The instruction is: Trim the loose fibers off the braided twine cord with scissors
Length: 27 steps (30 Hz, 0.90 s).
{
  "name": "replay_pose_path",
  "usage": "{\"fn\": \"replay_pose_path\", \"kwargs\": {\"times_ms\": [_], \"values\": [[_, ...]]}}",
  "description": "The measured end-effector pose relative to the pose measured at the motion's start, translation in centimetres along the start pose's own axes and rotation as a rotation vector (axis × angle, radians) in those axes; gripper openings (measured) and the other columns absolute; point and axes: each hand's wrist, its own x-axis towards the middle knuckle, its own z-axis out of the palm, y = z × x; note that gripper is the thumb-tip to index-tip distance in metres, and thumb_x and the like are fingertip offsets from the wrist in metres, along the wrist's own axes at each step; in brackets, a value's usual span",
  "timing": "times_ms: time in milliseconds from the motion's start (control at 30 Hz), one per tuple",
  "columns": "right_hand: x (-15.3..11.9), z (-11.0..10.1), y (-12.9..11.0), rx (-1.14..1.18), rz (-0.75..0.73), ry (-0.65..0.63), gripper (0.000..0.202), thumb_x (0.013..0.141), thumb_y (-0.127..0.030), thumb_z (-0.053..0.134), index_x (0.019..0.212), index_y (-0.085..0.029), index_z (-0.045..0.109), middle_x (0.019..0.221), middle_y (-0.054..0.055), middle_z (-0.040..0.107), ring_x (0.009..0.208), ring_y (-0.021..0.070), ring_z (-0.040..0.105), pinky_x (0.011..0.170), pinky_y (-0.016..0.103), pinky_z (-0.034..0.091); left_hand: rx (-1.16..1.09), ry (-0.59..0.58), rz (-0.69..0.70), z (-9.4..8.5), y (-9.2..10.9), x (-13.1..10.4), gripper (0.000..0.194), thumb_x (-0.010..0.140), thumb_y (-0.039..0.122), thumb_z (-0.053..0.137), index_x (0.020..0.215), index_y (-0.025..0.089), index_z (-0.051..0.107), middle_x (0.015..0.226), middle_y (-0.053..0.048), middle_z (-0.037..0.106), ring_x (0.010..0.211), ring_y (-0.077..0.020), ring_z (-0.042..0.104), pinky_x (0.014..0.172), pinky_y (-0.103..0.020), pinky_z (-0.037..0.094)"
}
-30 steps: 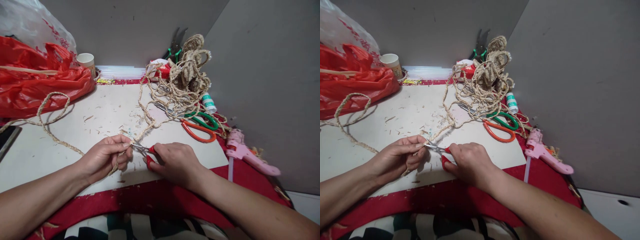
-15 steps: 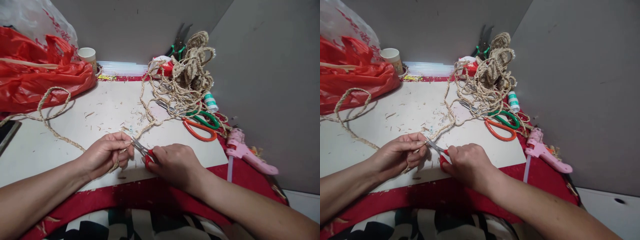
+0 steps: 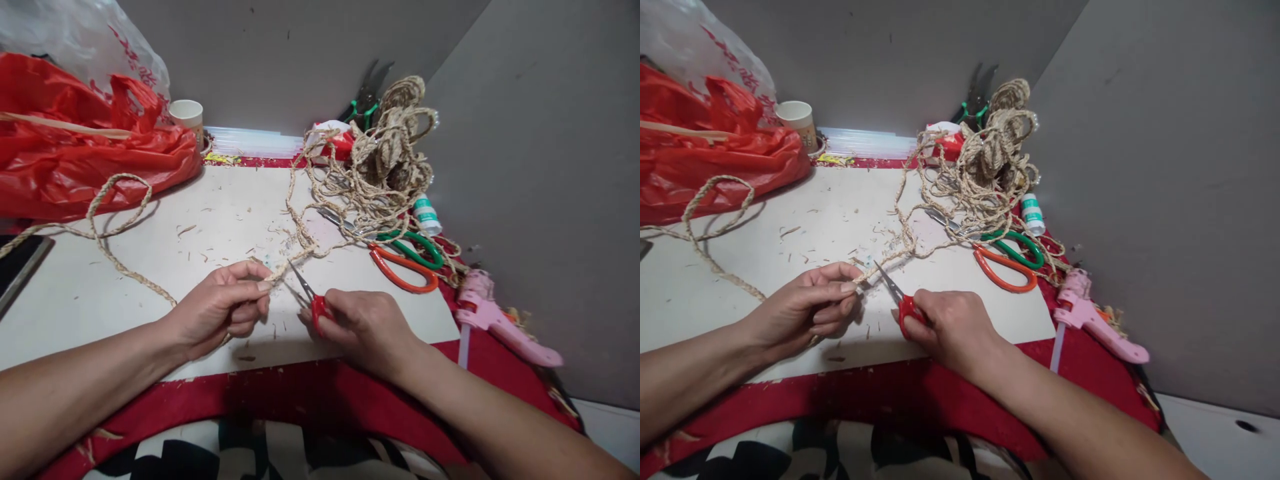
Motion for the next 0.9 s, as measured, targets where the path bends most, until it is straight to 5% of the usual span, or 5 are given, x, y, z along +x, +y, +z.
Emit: {"fn": "replay_pose_path", "kwargs": {"times_ms": [433,567,900], "values": [[-0.58,0.16,0.61,0.034,0.015,-0.093,0.025,0.081,-0.036,0.060,0.065,-0.020,0.049,0.052,-0.005,0.052,0.048,0.0099,0.045,0.051,0.023,0.024,0.482,0.286,0.167,0.63,-0.73,-0.47,0.022,0.084,0.034,0.062,0.072,0.017,0.055,0.047,0.005,0.047,0.041,-0.0048,0.034,0.042,-0.018,0.023],[-0.69,0.16,0.52,0.009,-0.023,-0.106,0.024,0.080,-0.037,0.059,0.065,-0.020,0.050,0.053,-0.004,0.054,0.049,0.0106,0.047,0.051,0.024,0.023,0.543,0.241,0.198,0.72,-0.48,-0.45,0.031,0.089,0.036,0.054,0.064,0.016,0.051,0.045,0.003,0.050,0.042,-0.0061,0.037,0.045,-0.018,0.029],[-0.47,-0.08,0.28,-0.085,-0.074,-0.116,0.027,0.080,-0.039,0.057,0.062,-0.019,0.052,0.052,-0.001,0.058,0.050,0.0120,0.050,0.053,0.027,0.020,0.365,0.067,0.083,0.35,-0.78,-0.12,0.021,0.090,0.034,0.050,0.080,0.016,0.053,0.056,-0.003,0.065,0.035,-0.0053,0.038,0.038,-0.018,0.028]]}}
